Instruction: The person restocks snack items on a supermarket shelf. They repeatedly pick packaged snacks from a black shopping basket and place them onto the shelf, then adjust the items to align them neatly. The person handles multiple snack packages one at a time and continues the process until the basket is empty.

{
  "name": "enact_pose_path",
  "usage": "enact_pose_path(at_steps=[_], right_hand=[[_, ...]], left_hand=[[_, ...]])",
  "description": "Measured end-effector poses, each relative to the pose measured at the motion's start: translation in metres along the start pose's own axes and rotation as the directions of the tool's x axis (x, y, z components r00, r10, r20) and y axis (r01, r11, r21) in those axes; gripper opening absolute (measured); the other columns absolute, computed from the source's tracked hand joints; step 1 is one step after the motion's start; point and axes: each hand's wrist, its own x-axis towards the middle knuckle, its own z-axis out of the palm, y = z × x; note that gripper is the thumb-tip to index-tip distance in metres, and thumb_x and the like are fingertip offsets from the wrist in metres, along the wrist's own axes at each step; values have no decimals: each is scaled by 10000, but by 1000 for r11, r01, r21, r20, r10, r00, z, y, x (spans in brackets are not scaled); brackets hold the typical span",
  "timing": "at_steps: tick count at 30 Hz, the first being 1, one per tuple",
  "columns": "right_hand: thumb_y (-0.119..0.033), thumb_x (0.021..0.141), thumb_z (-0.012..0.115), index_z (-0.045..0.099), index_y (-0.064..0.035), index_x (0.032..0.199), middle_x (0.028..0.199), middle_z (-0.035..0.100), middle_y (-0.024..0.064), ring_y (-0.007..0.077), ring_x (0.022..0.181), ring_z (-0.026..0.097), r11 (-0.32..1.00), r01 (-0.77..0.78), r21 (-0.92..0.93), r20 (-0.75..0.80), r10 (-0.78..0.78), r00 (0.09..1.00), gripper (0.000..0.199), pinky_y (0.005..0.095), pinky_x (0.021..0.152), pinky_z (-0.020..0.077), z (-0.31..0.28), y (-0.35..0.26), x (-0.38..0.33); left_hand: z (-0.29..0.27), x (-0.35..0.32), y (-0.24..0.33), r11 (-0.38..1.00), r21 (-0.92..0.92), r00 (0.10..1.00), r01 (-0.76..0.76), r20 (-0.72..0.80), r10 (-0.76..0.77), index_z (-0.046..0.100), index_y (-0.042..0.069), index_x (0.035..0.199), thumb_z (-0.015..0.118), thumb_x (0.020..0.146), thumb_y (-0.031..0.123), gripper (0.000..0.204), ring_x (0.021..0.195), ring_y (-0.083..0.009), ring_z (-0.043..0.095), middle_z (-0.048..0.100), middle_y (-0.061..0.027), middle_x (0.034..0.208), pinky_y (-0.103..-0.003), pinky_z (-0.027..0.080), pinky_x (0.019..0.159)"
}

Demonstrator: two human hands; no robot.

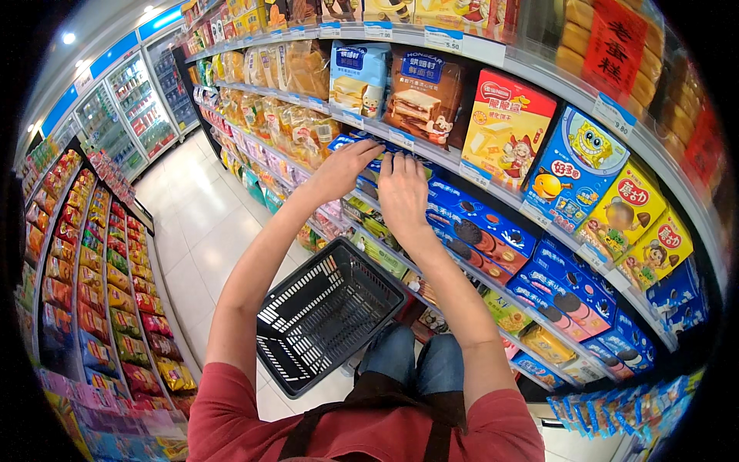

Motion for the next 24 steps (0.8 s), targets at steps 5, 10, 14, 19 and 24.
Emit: enact_pose_path(at_steps=[5,10,14,19,24], right_hand=[[-64,799,594,630,68,1125,1133,649,198,297,1094,607,998,-30,53,17,30,999,354,400,987,452,8,-2,-2],[-99,811,613,625,67,1137,1174,637,195,295,1129,593,998,-39,47,5,38,999,366,410,1006,438,5,-1,-2],[-285,839,693,586,77,1193,1196,615,218,324,1168,560,990,-118,82,121,108,987,517,422,1008,412,-7,0,8],[-521,856,641,527,117,1257,1248,588,272,373,1156,577,971,-234,54,354,200,914,762,458,959,444,2,10,23],[-703,754,631,396,108,1405,1391,494,293,396,1343,441,942,-323,87,646,194,738,1067,489,1128,310,-6,31,39]], left_hand=[[2,-5,1,999,34,1000,10,21,-11,519,-9,1321,516,703,-144,633,1260,-333,486,534,-180,1301,-427,411,1034],[12,-7,0,998,58,998,32,46,-35,467,8,1380,513,700,-146,699,1376,-332,387,467,-170,1431,-440,336,1119],[14,-8,-2,996,65,996,57,72,-61,446,25,1407,533,767,-101,658,1396,-335,373,446,-163,1473,-444,314,1139],[19,-11,-6,998,29,998,56,22,-57,460,25,1400,553,831,-33,579,1385,-345,386,467,-159,1457,-457,323,1127],[21,-9,-7,997,73,1000,16,7,-17,485,21,1370,592,849,24,532,1377,-345,399,479,-146,1447,-462,331,1107]])
